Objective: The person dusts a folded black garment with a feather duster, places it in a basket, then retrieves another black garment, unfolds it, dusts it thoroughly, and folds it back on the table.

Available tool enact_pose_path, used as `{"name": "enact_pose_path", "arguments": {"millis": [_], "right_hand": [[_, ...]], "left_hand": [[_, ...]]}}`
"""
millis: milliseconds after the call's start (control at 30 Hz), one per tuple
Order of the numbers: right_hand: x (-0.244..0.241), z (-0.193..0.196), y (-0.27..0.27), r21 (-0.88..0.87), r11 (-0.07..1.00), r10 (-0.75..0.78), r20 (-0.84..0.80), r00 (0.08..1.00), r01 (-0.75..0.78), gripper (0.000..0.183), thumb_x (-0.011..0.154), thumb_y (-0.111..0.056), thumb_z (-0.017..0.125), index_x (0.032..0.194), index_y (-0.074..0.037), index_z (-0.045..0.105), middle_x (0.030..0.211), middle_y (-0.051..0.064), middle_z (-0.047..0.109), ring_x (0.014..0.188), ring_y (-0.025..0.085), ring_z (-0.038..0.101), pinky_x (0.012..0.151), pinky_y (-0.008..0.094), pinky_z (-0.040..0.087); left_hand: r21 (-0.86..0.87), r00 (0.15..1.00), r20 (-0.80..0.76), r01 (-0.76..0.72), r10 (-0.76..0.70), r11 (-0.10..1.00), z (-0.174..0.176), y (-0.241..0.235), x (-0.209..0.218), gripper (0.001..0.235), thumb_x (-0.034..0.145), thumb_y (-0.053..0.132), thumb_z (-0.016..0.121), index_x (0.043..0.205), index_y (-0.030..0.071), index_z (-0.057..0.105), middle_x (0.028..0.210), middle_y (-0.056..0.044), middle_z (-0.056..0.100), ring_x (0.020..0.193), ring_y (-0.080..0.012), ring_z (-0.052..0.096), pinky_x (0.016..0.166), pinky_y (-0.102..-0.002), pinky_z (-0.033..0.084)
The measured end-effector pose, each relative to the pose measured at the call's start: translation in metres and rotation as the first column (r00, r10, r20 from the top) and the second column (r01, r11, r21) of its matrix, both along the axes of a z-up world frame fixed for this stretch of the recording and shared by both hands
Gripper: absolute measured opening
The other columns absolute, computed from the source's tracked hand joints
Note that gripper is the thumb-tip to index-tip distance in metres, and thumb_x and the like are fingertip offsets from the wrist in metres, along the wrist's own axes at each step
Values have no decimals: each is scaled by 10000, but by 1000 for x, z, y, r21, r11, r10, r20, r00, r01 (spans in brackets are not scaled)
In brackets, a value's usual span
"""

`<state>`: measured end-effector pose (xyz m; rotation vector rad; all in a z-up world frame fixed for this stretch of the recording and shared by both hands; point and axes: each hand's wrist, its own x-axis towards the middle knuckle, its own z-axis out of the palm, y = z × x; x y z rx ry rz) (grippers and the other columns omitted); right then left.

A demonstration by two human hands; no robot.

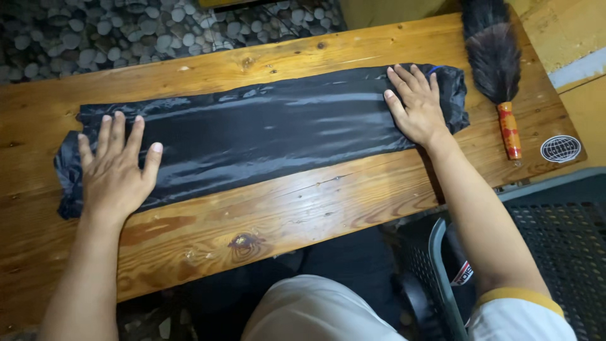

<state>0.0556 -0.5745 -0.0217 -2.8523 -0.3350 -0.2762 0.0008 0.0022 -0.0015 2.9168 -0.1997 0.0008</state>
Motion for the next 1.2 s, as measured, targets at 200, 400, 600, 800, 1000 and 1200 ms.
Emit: {"name": "enact_pose_path", "arguments": {"millis": [200, 400, 600, 800, 1000, 1200], "right_hand": [[9, -11, -25, 331, 943, -27, -43, 999, 40, 460, 1138, -363, 385, 1541, -169, 490, 1620, 119, 435, 1531, 257, 327, 1225, 574, 76], [16, -16, -44, 880, 475, -62, 6, 998, 24, 533, 1130, -327, 385, 1536, 17, 386, 1592, 244, 398, 1500, 290, 392, 1266, 375, 257], [43, -65, -96, 994, 8, 53, 110, 992, -111, 573, 1131, -429, 393, 1576, -73, 332, 1626, 205, 393, 1512, 325, 419, 1274, 459, 208], [38, -48, -97, 958, -258, -108, -160, 981, 127, 523, 900, -528, 620, 1320, -217, 647, 1439, 117, 671, 1350, 252, 670, 1167, 313, 486], [38, -49, -106, 964, -241, -55, -127, 990, 110, 576, 882, -557, 648, 1317, -181, 617, 1502, 190, 568, 1470, 329, 548, 1274, 408, 372], [37, -29, -102, 941, -258, -112, -256, 960, 221, 625, 815, -568, 616, 1277, -148, 623, 1454, 183, 606, 1369, 286, 650, 1191, 352, 505]], "left_hand": [[-23, 1000, -23, -21, 20, 1000, 7, -4, -1, 770, 1055, 599, 206, 1633, 104, 324, 1701, -248, 217, 1582, -371, 115, 1225, -597, -17], [-15, 1000, 23, 9, -8, 1000, 1, -1, -2, 791, 1077, 592, 211, 1627, 39, 343, 1693, -278, 247, 1580, -394, 140, 1224, -609, -10], [4, 997, -68, -30, 30, 1000, 2, 3, 1, 828, 1043, 648, 157, 1639, 87, 283, 1708, -235, 189, 1588, -361, 88, 1224, -596, -33], [153, 977, -169, -103, 128, 983, 14, 10, 1, 859, 993, 691, 143, 1646, 136, 202, 1726, -149, 126, 1594, -300, 47, 1238, -551, -12], [163, 971, -193, -111, 142, 980, 28, 12, -3, 898, 967, 733, 165, 1647, 148, 191, 1724, -118, 137, 1581, -299, 99, 1247, -501, 59], [70, 987, -118, -99, 106, 993, 22, 15, -6, 863, 989, 689, 213, 1645, 128, 234, 1716, -142, 164, 1568, -326, 138, 1237, -513, 74]]}}
